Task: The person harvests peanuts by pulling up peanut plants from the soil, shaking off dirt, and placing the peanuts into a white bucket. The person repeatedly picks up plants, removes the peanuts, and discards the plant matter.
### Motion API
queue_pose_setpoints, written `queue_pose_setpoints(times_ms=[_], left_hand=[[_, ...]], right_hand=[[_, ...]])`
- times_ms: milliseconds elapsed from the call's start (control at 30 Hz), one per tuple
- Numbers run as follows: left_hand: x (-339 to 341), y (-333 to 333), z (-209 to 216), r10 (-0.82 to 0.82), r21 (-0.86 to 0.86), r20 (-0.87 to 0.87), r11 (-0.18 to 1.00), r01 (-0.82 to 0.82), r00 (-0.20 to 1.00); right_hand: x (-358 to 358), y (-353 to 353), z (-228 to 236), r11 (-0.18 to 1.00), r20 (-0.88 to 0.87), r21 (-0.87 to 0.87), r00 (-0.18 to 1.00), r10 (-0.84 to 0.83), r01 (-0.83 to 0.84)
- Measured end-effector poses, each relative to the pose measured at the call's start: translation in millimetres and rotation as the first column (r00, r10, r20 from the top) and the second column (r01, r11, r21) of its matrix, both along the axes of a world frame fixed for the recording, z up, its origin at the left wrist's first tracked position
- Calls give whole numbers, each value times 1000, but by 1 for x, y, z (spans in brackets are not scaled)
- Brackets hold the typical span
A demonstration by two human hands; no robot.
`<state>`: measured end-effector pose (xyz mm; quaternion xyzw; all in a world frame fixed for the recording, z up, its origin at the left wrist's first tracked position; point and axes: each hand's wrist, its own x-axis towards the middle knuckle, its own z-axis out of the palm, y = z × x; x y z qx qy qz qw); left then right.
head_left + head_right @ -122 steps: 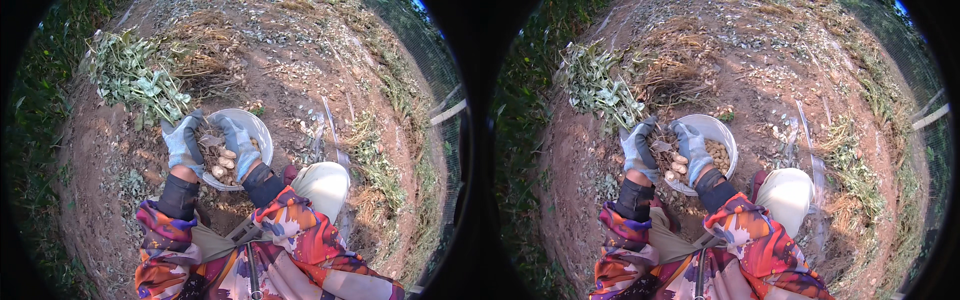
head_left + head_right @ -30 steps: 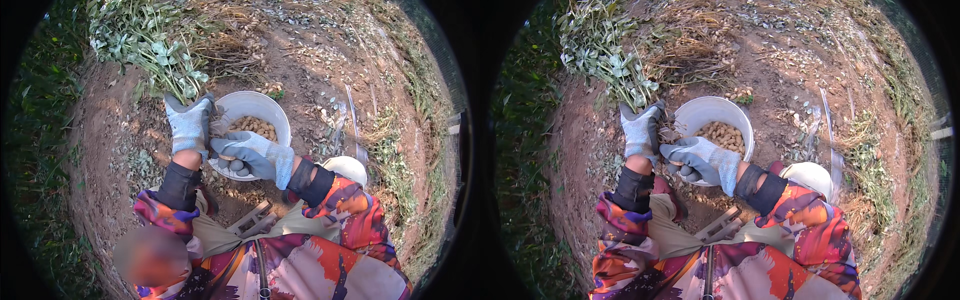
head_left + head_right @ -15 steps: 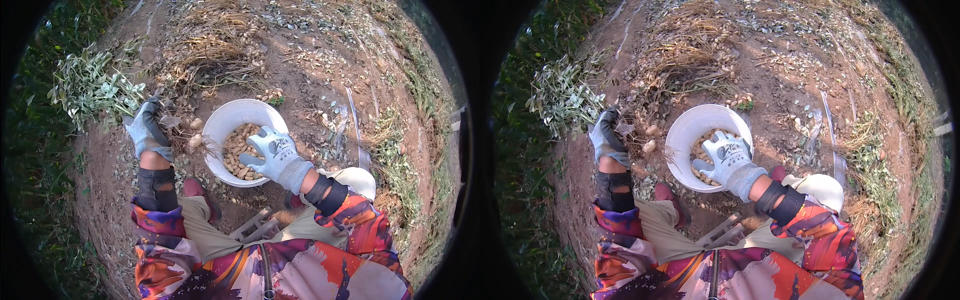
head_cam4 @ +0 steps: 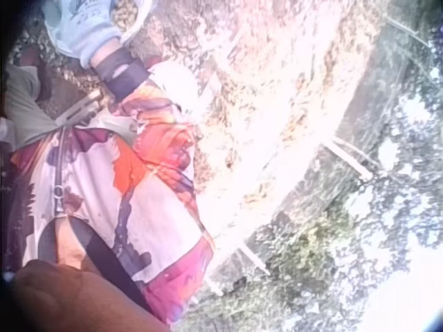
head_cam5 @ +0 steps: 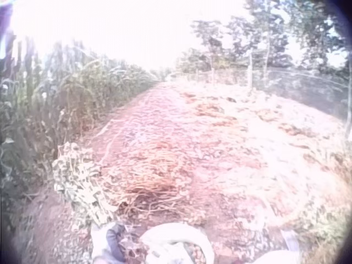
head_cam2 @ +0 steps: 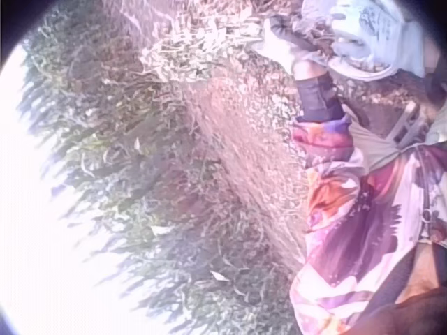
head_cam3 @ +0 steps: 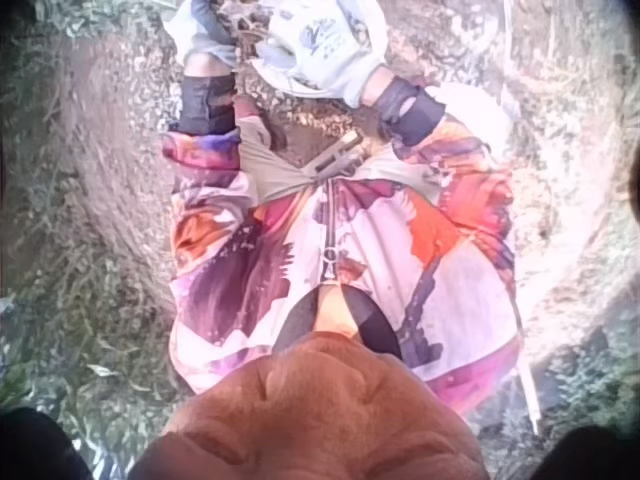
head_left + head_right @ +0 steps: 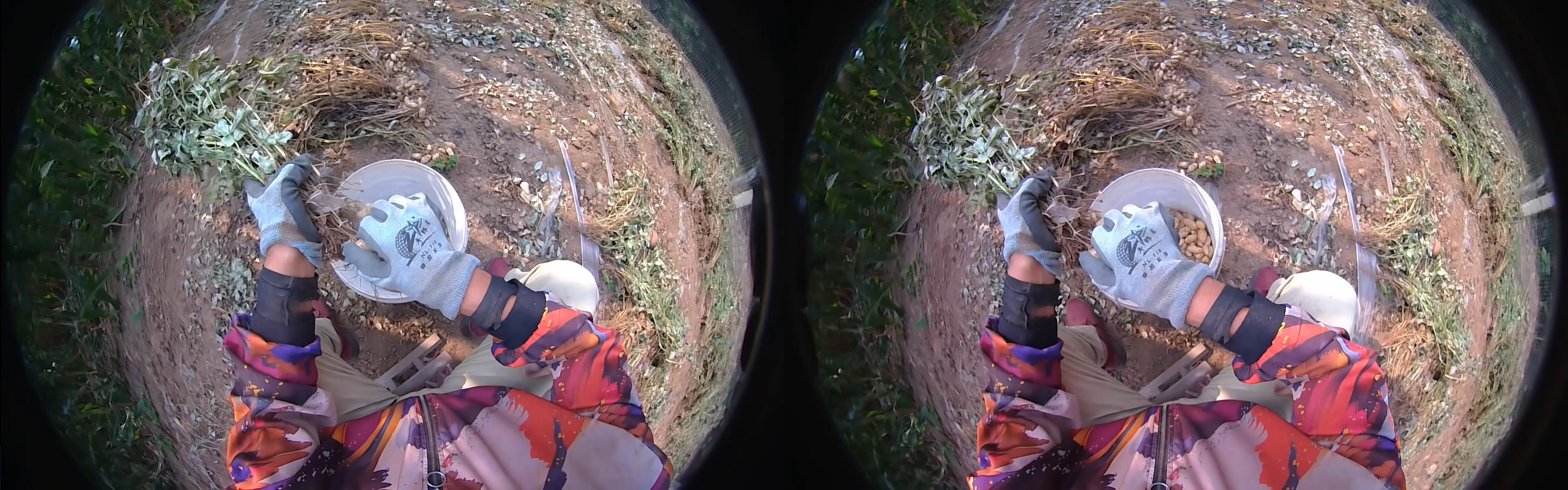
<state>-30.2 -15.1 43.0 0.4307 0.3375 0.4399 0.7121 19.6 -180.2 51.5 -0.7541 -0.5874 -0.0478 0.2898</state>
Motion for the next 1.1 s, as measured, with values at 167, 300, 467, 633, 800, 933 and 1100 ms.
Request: queue_pose_setpoints(times_ms=[167, 300, 467, 633, 800, 933, 1100], left_hand=[[-2, 30, 8, 49, 20, -69, 999, -47, 996], [-28, 46, 5, -34, 96, -92, 994, 43, 995], [-44, 29, 20, -243, -84, 125, 964, 254, 962], [-45, 14, 21, -437, -136, 420, 836, 531, 796], [-40, 1, 25, -527, -201, 411, 743, 638, 744], [-32, -1, 22, -417, -105, 115, 897, 429, 901], [-31, 4, 17, -284, 36, -18, 958, 284, 959]], right_hand=[[-6, -26, 17, 986, -211, 45, 964, 165, -159], [28, -26, 9, 995, -363, 39, 929, -68, 88], [27, -22, 3, 998, -417, -48, 909, 6, -28], [13, -6, -2, 963, -966, 197, 134, 223, -182], [7, 1, -1, 972, -838, 141, 500, 218, -187], [5, 1, 8, 996, -192, 58, 978, 80, -70], [-4, 2, 15, 992, -236, -24, 965, 112, -121]])
